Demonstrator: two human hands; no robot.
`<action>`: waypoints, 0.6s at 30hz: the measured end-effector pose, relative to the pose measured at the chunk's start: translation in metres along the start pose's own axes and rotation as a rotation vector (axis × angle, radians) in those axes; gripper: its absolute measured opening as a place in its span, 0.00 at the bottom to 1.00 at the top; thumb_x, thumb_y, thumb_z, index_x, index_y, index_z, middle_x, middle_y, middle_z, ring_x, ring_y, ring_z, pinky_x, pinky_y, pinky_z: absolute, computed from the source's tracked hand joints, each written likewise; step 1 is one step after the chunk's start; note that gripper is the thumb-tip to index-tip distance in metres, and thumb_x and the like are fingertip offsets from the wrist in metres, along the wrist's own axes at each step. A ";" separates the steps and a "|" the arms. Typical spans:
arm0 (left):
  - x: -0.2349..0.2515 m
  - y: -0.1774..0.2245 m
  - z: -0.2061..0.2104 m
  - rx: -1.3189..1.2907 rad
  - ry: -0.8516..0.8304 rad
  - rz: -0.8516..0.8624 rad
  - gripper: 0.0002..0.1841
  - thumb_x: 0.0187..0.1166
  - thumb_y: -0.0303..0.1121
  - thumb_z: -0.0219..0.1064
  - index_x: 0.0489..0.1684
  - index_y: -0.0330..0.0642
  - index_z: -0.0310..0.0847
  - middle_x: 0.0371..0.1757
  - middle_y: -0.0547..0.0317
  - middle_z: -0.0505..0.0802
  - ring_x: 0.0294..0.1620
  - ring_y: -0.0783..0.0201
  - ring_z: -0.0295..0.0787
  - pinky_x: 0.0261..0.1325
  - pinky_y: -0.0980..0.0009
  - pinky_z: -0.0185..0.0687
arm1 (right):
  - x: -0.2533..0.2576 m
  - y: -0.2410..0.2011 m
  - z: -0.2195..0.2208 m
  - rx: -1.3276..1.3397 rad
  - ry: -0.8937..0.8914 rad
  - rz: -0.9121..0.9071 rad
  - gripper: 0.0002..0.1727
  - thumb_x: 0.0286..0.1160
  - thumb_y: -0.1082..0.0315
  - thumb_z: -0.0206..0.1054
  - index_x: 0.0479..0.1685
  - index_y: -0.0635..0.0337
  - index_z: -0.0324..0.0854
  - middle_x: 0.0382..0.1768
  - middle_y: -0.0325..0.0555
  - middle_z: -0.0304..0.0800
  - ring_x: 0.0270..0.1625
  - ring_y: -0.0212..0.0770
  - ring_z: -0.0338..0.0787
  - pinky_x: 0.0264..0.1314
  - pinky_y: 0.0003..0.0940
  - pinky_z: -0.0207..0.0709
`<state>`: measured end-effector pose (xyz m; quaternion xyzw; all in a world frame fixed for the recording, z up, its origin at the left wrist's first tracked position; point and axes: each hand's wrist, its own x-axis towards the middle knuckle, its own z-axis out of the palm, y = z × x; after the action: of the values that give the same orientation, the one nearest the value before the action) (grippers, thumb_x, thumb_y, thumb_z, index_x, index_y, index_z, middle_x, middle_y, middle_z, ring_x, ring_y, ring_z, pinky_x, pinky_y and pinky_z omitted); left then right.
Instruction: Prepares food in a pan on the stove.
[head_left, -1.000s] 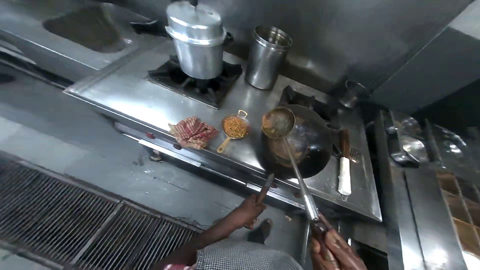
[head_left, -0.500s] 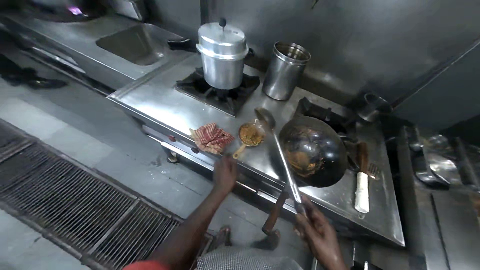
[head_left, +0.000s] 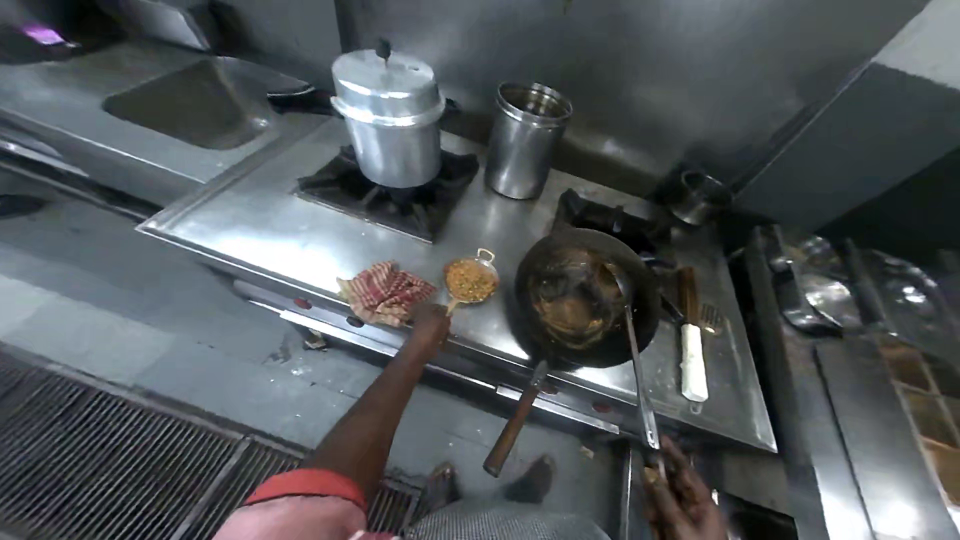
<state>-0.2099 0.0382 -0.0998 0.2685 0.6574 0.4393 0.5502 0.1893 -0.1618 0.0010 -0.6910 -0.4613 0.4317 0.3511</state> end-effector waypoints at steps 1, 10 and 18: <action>-0.002 0.003 0.000 -0.009 -0.001 -0.012 0.13 0.93 0.35 0.50 0.62 0.34 0.71 0.27 0.59 0.76 0.15 0.70 0.65 0.16 0.74 0.65 | 0.000 0.003 -0.001 -0.003 0.011 0.009 0.36 0.83 0.69 0.65 0.91 0.54 0.60 0.46 0.50 0.88 0.23 0.37 0.82 0.22 0.34 0.80; -0.003 -0.013 0.010 -0.151 -0.030 -0.015 0.12 0.94 0.37 0.47 0.59 0.39 0.70 0.26 0.62 0.75 0.13 0.72 0.65 0.15 0.76 0.66 | 0.014 0.013 0.006 -0.006 -0.030 0.080 0.34 0.83 0.66 0.65 0.90 0.51 0.63 0.44 0.50 0.89 0.22 0.40 0.84 0.21 0.38 0.82; -0.016 -0.026 0.015 -0.261 -0.010 0.023 0.12 0.94 0.35 0.47 0.59 0.38 0.70 0.26 0.63 0.76 0.12 0.73 0.64 0.14 0.78 0.63 | 0.020 0.002 0.005 0.054 -0.050 0.069 0.35 0.83 0.67 0.65 0.90 0.52 0.61 0.39 0.49 0.88 0.20 0.38 0.82 0.17 0.34 0.79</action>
<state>-0.1883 0.0167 -0.1142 0.2045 0.5888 0.5259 0.5787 0.1898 -0.1432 -0.0083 -0.6857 -0.4338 0.4733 0.3429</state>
